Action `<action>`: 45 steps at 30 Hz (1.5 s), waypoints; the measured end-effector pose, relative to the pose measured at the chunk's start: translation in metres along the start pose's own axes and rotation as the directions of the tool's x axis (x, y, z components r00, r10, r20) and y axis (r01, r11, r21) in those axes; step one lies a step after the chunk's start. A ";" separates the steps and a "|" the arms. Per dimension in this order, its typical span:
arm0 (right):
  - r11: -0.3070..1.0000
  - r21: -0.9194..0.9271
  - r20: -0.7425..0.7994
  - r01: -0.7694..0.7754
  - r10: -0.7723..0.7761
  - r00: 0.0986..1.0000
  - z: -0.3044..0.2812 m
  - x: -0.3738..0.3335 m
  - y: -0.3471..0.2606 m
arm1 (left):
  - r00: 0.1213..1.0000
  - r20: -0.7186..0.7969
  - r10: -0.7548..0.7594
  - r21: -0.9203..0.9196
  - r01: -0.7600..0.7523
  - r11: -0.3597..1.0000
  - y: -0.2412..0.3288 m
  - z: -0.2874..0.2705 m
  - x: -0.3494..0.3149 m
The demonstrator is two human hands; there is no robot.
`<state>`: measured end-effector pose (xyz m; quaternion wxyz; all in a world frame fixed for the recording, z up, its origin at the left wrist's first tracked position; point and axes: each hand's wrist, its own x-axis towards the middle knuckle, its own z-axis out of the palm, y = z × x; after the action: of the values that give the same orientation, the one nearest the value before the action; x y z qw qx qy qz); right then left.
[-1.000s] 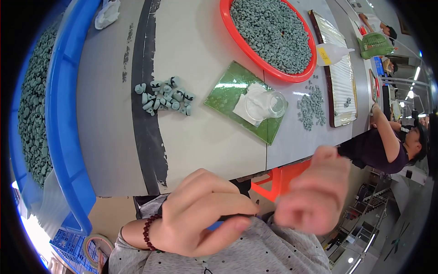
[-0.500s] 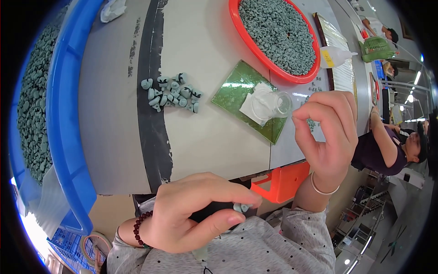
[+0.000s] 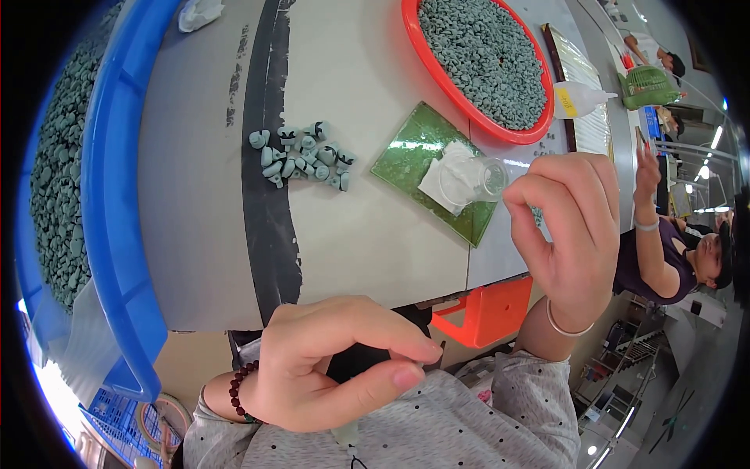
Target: The person assembles small pieces by fitting components together by hand and placing them on the table.
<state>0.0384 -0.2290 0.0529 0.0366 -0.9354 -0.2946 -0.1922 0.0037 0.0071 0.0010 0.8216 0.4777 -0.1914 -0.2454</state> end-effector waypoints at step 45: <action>0.922 0.314 0.098 0.225 -0.267 0.959 0.080 0.131 -0.083 | 0.991 0.088 0.104 0.044 -0.109 0.993 0.018 -0.015 -0.052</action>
<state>0.1168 -0.0762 0.0255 0.1329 -0.8854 -0.4376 -0.0829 -0.0264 0.0554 0.0058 0.8127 0.4757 -0.2576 -0.2167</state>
